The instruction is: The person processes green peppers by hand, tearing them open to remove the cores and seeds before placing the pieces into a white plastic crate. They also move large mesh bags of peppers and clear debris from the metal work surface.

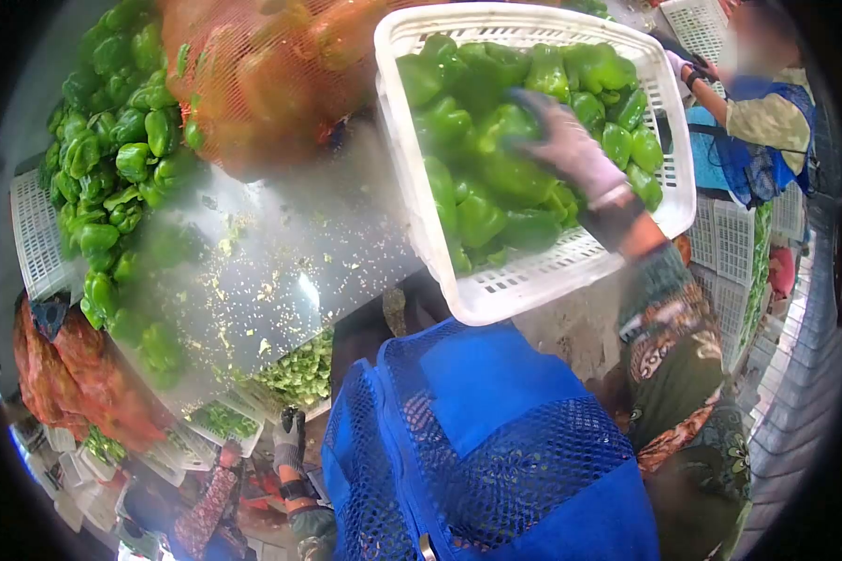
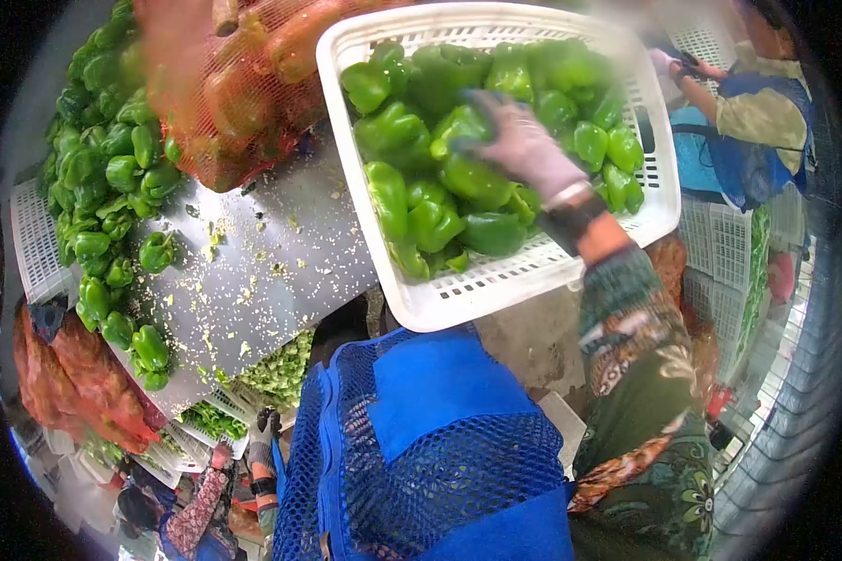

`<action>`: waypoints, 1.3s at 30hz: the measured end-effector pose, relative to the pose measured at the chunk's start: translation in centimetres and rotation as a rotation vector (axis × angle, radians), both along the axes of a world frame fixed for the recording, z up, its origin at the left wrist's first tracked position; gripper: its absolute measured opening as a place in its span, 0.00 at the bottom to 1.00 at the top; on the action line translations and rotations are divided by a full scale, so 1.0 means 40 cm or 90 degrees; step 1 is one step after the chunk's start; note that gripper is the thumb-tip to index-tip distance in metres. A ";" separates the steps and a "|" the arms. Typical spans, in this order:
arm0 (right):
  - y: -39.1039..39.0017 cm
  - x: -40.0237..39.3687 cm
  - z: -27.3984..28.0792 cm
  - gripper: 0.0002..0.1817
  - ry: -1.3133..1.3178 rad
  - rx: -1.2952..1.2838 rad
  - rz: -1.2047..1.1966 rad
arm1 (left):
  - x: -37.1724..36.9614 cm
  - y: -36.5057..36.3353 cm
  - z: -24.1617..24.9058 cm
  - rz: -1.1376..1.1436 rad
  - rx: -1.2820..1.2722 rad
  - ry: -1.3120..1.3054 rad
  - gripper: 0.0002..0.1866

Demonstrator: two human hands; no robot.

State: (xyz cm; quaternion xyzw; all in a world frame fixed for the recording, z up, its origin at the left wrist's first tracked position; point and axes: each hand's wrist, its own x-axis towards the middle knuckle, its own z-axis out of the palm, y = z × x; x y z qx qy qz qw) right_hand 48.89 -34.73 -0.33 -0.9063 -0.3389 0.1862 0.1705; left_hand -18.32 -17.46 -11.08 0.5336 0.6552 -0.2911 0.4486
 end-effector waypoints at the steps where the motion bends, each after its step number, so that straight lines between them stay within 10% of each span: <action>1: 0.014 0.014 -0.018 0.30 -0.031 -0.112 0.045 | 0.000 -0.004 -0.007 0.024 0.004 -0.033 0.21; 6: -0.074 0.057 -0.010 0.31 0.124 0.195 0.083 | -0.061 0.029 -0.082 0.016 0.097 -0.072 0.21; 14: -0.146 -0.052 0.179 0.35 0.507 0.554 -0.125 | 0.774 0.072 0.412 -0.007 0.130 -0.681 0.21; 16: -0.141 -0.085 0.199 0.35 0.586 0.623 -0.102 | 0.981 0.037 0.526 -0.497 0.333 -0.847 0.26; 20: -0.201 -0.121 0.135 0.30 0.656 0.752 -0.110 | 1.257 -0.084 0.558 -0.594 0.185 -0.984 0.34; 22: -0.201 -0.145 0.145 0.26 0.946 0.860 -0.289 | 1.287 -0.142 0.517 -0.551 0.144 -1.005 0.31; 27: -0.249 -0.138 0.232 0.27 0.422 0.447 -0.122 | 1.183 -0.117 0.456 -0.564 0.135 -0.842 0.20; 31: -0.374 -0.003 0.232 0.23 0.280 0.394 -0.271 | 1.023 -0.020 0.394 -0.092 0.102 -0.773 0.16; 35: -0.316 0.028 0.110 0.32 0.130 0.240 -0.138 | 0.896 0.034 0.341 0.024 0.026 -0.743 0.17; 39: -0.273 0.030 0.044 0.42 0.011 -0.290 0.117 | 0.811 0.053 0.319 -0.022 0.094 -0.609 0.17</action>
